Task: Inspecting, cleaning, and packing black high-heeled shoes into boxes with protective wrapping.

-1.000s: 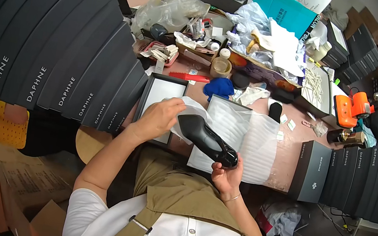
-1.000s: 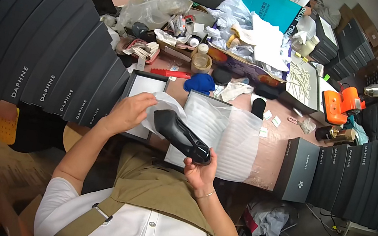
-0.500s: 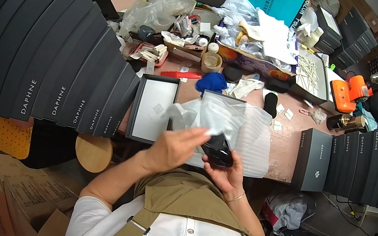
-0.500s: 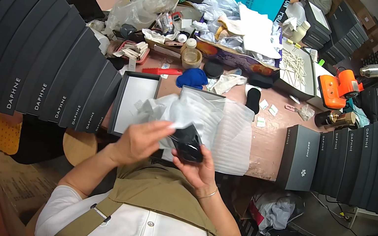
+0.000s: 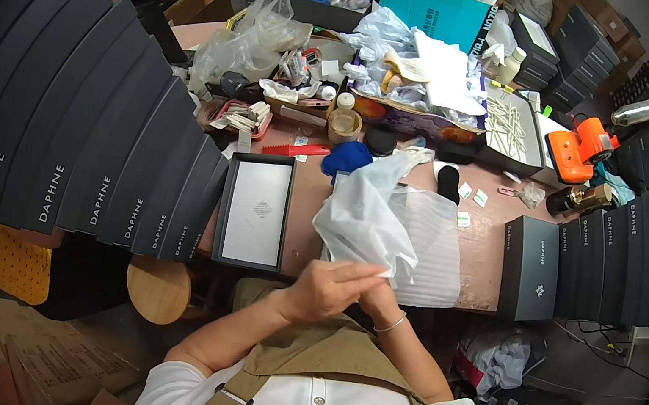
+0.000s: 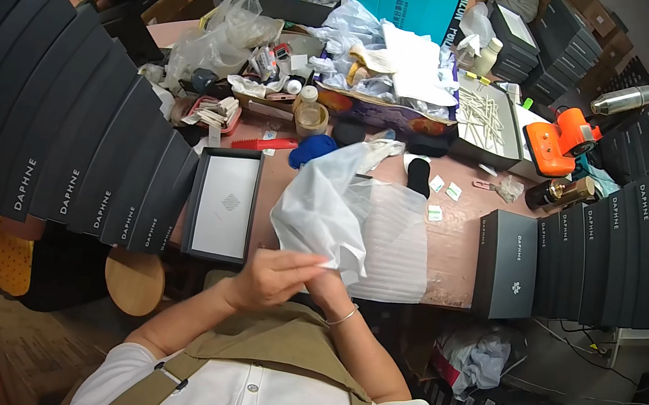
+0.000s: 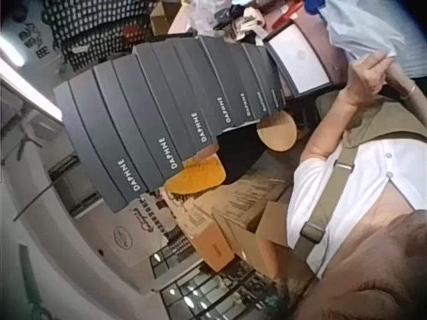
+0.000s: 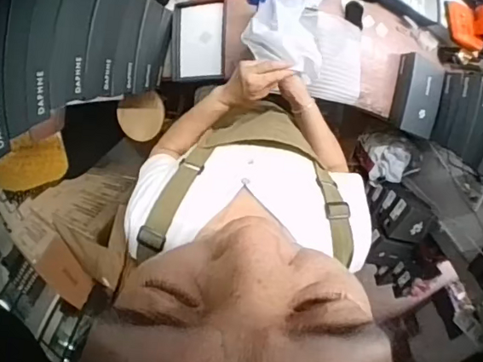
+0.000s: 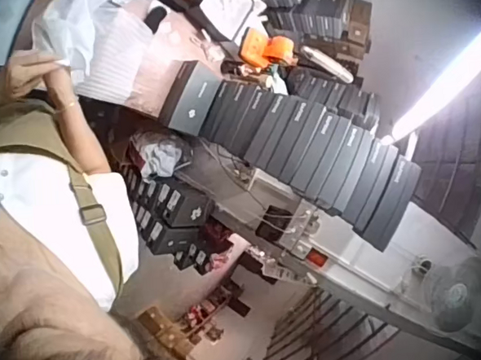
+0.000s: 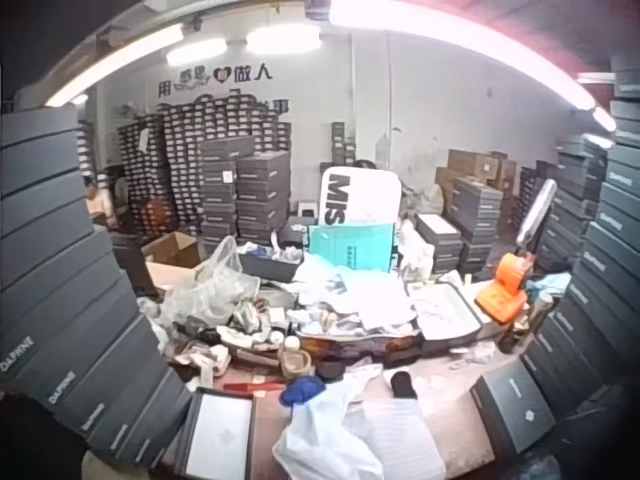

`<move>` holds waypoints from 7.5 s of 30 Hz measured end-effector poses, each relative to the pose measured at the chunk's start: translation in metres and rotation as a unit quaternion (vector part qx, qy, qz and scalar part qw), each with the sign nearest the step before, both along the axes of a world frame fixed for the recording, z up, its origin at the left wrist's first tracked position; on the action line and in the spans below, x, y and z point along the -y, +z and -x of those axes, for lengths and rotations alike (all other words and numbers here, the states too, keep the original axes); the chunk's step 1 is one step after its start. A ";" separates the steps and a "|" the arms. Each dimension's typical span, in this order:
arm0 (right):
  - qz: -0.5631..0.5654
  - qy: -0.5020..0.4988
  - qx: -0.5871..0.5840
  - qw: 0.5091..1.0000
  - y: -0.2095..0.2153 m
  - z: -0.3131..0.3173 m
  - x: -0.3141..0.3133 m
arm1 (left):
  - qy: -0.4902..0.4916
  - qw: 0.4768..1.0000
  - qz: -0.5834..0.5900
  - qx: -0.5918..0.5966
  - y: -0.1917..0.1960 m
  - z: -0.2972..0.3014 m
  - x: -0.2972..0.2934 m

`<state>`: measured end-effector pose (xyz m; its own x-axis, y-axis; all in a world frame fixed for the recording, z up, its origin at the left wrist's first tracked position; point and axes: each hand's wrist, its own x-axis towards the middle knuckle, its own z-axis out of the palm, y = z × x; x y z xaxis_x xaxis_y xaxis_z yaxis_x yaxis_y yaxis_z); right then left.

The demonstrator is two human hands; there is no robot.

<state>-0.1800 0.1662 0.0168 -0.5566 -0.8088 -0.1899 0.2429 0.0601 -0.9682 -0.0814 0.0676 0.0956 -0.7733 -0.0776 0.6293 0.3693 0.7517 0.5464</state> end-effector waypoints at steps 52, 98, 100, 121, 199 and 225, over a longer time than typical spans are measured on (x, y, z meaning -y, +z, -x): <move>-0.316 -0.088 -0.089 0.941 -0.139 0.112 -0.135 | 0.362 0.851 -0.105 0.366 -0.219 -0.035 0.088; -0.128 -0.068 0.020 0.989 -0.108 0.059 -0.050 | 0.115 0.611 -0.652 0.433 -0.173 -0.029 0.044; -0.076 -0.079 0.126 0.986 -0.061 0.073 -0.095 | 0.046 0.667 -0.630 0.396 -0.144 -0.009 0.014; 0.551 0.036 -0.770 0.321 0.411 -0.124 0.225 | 0.084 0.902 -0.378 0.191 -0.063 -0.055 0.029; -0.181 0.087 -0.532 0.823 -0.074 0.052 -0.016 | 0.223 0.858 -0.281 0.367 -0.096 -0.094 0.109; -0.122 -0.045 -0.563 0.816 0.045 0.124 0.034 | 0.098 0.930 0.028 0.354 -0.181 -0.015 0.011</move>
<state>-0.3042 0.1317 0.0617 -0.5449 -0.7689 0.3344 -0.7782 0.3152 -0.5432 -0.0664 0.0567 -0.0851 -0.9700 -0.2420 -0.0246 -0.2141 0.8016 0.5582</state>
